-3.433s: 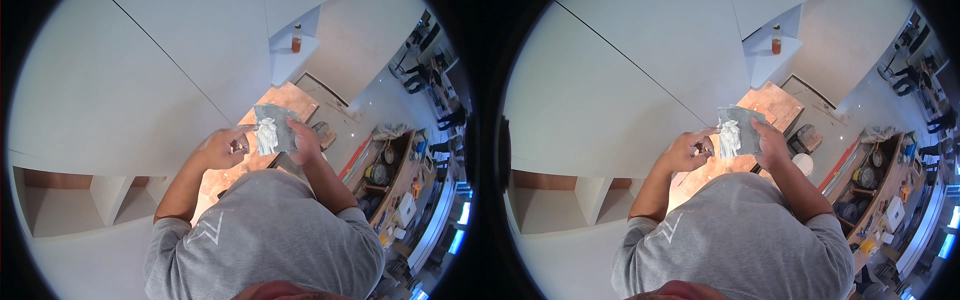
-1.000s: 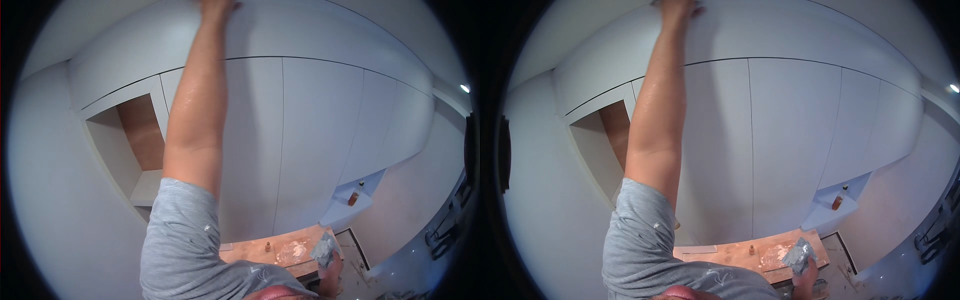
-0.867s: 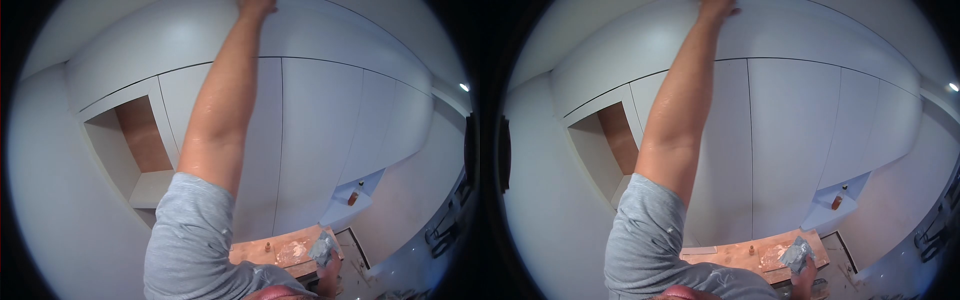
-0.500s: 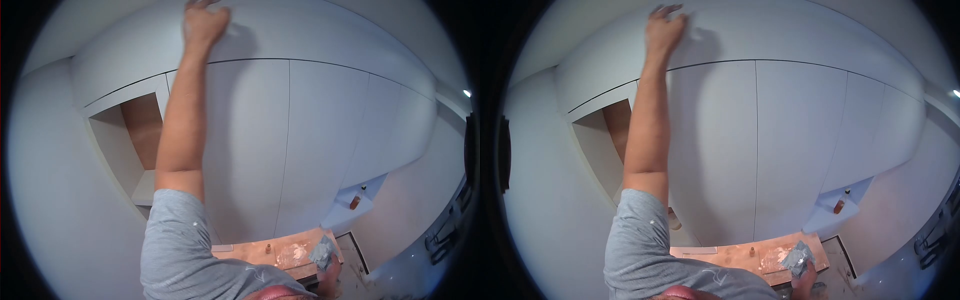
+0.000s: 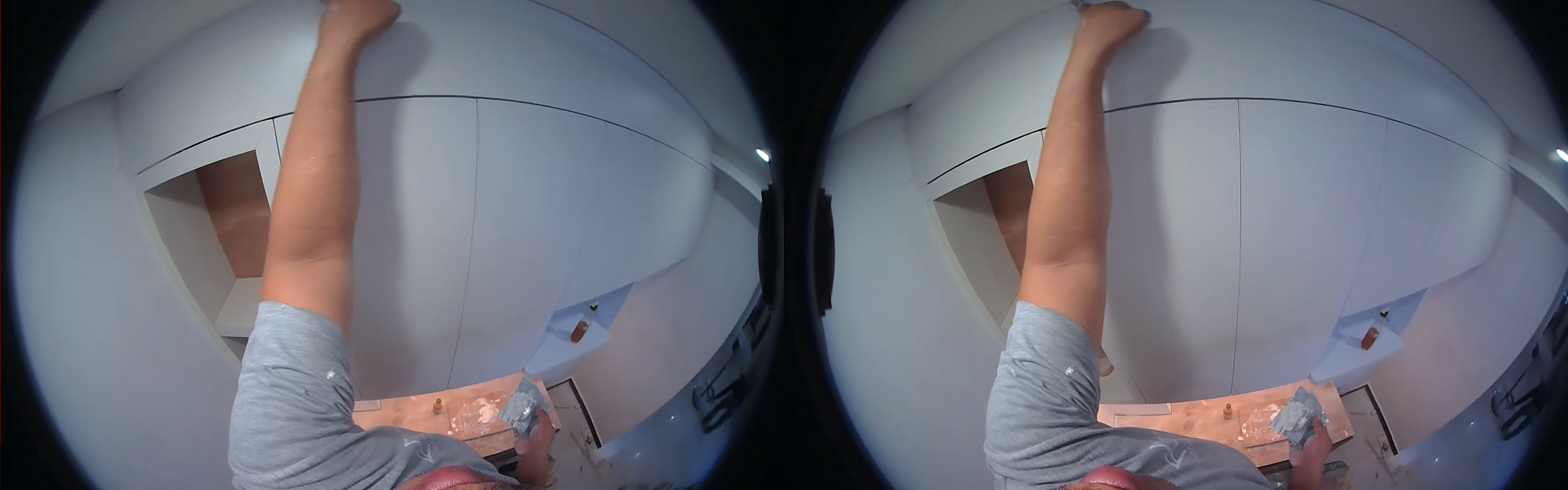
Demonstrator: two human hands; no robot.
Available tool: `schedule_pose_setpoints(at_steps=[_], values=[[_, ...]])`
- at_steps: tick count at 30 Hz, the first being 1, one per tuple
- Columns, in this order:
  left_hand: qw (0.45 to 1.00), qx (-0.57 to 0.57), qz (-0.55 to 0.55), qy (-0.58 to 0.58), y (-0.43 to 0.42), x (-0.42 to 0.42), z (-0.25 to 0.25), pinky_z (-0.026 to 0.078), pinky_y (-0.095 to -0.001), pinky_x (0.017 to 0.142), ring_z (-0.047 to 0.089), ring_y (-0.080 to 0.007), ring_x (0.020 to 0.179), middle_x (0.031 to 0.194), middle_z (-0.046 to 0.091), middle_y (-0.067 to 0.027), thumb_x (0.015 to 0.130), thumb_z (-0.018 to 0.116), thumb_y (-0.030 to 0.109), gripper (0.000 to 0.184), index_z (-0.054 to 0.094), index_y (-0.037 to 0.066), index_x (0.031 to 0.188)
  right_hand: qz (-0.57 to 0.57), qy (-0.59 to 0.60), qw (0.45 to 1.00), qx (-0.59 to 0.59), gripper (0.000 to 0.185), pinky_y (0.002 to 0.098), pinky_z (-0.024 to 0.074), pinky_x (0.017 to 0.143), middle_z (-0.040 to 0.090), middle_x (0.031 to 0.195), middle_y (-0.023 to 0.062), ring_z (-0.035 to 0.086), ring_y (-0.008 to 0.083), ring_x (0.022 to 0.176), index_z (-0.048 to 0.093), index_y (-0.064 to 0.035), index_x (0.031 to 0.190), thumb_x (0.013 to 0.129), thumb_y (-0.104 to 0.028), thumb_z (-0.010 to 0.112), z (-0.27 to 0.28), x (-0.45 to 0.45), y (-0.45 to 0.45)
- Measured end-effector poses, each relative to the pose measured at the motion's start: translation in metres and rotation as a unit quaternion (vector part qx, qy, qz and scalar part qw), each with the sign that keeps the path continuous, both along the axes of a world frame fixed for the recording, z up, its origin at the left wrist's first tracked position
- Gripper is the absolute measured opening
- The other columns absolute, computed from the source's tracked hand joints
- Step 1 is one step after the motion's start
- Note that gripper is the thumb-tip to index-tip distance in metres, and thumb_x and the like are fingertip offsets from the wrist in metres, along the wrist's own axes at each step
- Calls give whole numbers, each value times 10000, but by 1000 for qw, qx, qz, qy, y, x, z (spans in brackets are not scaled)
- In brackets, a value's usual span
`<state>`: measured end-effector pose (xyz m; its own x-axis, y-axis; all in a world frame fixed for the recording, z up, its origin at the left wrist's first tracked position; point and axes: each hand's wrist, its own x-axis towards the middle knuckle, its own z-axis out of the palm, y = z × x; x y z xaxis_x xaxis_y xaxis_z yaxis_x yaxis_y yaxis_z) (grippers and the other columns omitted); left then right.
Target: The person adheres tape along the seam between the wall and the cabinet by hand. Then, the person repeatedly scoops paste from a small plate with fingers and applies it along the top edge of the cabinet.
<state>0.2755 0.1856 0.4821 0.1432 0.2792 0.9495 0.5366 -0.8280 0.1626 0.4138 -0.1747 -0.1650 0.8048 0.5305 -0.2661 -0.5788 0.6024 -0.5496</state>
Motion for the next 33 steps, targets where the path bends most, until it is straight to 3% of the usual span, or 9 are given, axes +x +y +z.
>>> schedule_pose_setpoints(at_steps=[8,11,13,15,17,22,25,30,33], values=[[931,286,20,224,35,175,0,163,-412,1209,590,-435,1108,1094,654,-296,793,552,241,326,730,-7,907,-57,-4,998,-37,393,426,517,884,637,1177,106,634,267,1061,554,-23,1264,954,-264,566,0,-6,3],[949,160,-252,-102,2,91,-31,212,-392,1199,589,-418,1126,1098,660,-289,799,590,226,283,737,6,901,-73,-4,997,-23,392,428,519,876,631,1192,110,631,270,1072,553,-11,1267,955,-249,552,-6,-5,1],[947,154,-148,-241,21,46,-32,288,-369,1169,609,-377,1113,1011,687,-282,790,603,171,323,711,2,1044,-93,12,995,-44,400,427,515,883,627,1202,113,628,273,1082,548,-3,1272,953,-244,551,-4,-8,-7],[918,20,-272,-287,45,1,-16,531,-345,780,651,-287,678,728,671,-179,785,592,141,307,707,3,1034,-103,-13,993,-64,404,424,510,909,624,1218,117,623,274,1103,546,-5,1276,955,-250,544,-22,-4,-20],[895,-19,-333,-296,45,1,0,508,-331,655,610,-226,603,682,638,-127,779,587,130,294,708,7,1016,-92,-80,989,-85,406,420,505,952,620,1241,121,617,273,1135,549,-16,1280,961,-267,533,-76,17,-43],[920,-19,-371,-125,-12,65,-22,507,-310,579,595,-189,600,799,661,-110,779,575,92,407,647,-6,1167,-111,-105,986,-67,405,413,492,972,624,1224,148,612,281,1143,556,-3,1283,962,-246,520,-4,4,-25],[777,-80,-624,21,-67,109,-106,559,-334,647,580,-180,654,1118,611,-187,758,513,-16,753,307,-22,1482,-99,-58,993,-8,408,395,470,1006,610,1243,128,594,259,1158,536,15,1295,981,-246,526,34,-1,-15],[430,-268,-793,337,-106,122,-379,486,-266,515,612,-188,649,718,624,-92,704,620,10,1010,91,63,1563,-93,24,993,74,372,381,507,931,640,1161,111,641,235,1048,542,12,1260,984,-238,545,78,-14,-6],[263,-416,-741,456,-137,105,-487,425,-231,610,486,-84,607,872,677,-50,707,600,-51,1033,69,121,1576,-98,50,988,104,363,374,521,894,650,1134,115,655,234,1013,546,9,1241,983,-247,545,85,-24,-6]])
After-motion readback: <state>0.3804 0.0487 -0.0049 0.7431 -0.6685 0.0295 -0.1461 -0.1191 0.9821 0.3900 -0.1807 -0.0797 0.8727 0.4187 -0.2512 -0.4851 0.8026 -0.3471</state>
